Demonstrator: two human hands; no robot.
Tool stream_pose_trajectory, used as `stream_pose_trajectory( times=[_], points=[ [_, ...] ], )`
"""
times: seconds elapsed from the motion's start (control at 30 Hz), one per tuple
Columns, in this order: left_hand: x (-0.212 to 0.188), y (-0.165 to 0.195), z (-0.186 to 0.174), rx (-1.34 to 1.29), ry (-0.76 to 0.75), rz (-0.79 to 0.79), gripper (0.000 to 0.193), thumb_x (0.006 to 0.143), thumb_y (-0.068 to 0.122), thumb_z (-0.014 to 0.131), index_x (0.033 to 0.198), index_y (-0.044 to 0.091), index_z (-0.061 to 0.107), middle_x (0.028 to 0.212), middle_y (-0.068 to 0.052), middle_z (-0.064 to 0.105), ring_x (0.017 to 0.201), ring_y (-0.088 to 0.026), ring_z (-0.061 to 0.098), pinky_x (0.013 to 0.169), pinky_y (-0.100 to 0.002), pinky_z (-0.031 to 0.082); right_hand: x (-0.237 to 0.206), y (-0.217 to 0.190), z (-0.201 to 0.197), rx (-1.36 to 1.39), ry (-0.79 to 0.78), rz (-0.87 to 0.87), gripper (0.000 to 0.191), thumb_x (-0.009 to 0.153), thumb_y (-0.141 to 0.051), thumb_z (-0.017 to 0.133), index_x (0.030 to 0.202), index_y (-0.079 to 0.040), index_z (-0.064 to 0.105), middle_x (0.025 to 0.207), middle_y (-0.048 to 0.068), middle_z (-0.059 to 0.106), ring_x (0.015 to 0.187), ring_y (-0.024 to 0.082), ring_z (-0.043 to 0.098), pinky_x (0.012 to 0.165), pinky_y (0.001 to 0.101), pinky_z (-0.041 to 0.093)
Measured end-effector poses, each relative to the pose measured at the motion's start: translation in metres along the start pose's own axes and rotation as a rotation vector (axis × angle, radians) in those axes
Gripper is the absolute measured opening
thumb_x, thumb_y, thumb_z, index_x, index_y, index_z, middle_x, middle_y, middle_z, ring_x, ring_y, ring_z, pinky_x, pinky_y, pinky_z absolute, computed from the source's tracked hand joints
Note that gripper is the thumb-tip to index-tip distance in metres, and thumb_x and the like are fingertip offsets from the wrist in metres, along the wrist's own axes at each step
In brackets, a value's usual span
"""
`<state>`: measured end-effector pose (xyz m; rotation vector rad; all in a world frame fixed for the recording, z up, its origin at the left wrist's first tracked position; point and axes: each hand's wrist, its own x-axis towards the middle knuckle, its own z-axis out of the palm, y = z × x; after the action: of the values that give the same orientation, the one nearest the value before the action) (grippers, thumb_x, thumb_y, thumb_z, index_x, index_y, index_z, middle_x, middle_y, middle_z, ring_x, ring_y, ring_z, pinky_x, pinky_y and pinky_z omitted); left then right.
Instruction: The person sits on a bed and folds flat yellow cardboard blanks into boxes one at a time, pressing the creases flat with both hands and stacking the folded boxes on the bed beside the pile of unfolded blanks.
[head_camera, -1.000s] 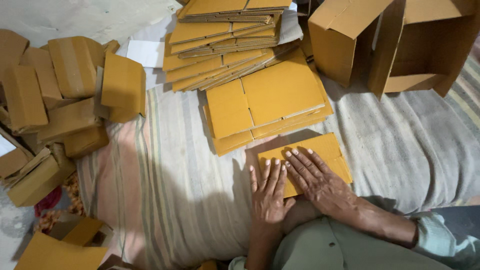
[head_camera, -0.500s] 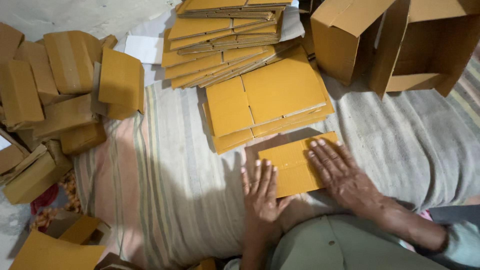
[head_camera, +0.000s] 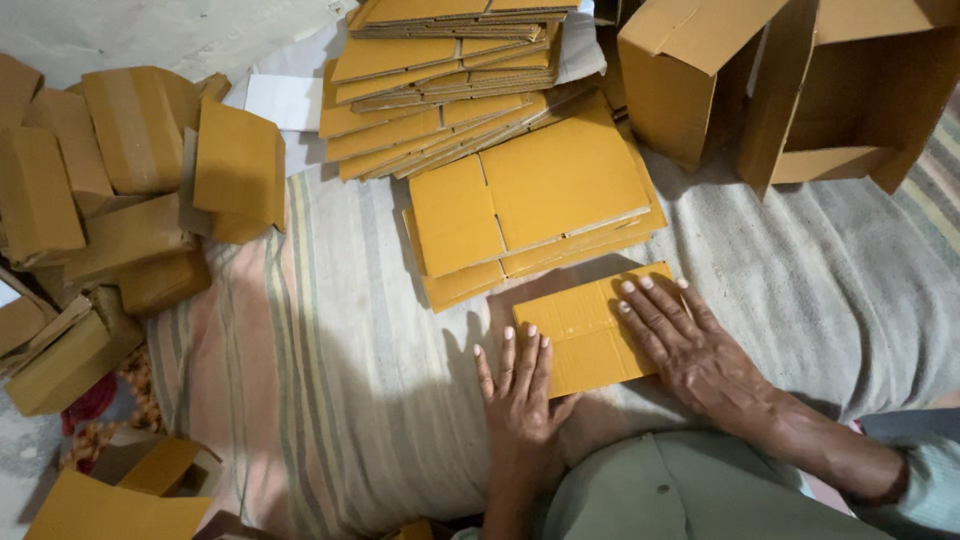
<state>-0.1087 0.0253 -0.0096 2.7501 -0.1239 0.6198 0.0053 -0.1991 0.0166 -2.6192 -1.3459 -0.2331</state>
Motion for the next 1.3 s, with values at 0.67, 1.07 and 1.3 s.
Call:
stream_pose_trajectory(
  times=[0.67,1.07,1.3],
  points=[
    [0.006,0.003,0.007,0.022,-0.018,0.002,0.083,0.084,0.05,0.076,0.145,-0.001,0.052,0.16,-0.015,0.045,0.154,-0.035,0.033,0.126,-0.066,0.014,0.006,-0.006,-0.003,-0.255,-0.33,0.097,0.078,0.088,-0.023,0.047,0.159,0.001,0.024,0.17,0.019,0.019,0.158,0.032,0.015,0.124,0.0529,0.007],
    [0.006,0.004,0.024,-0.041,0.052,0.005,0.088,0.084,0.049,0.081,0.149,-0.001,0.049,0.163,-0.015,0.038,0.153,-0.036,0.034,0.126,-0.062,0.018,0.008,0.002,0.001,0.089,0.013,0.058,0.103,0.077,-0.061,0.056,0.153,0.005,0.031,0.159,0.024,0.025,0.15,0.037,0.017,0.119,0.0542,0.01],
    [0.004,0.018,0.038,-0.48,0.09,-0.324,0.075,0.1,0.038,0.064,0.158,-0.001,0.04,0.169,-0.022,0.033,0.157,-0.042,0.032,0.124,-0.046,0.035,-0.002,-0.001,0.026,0.476,0.258,0.393,0.07,0.097,-0.033,0.059,0.154,0.0,0.035,0.163,0.03,0.029,0.152,0.043,0.028,0.124,0.0467,0.029]
  ],
)
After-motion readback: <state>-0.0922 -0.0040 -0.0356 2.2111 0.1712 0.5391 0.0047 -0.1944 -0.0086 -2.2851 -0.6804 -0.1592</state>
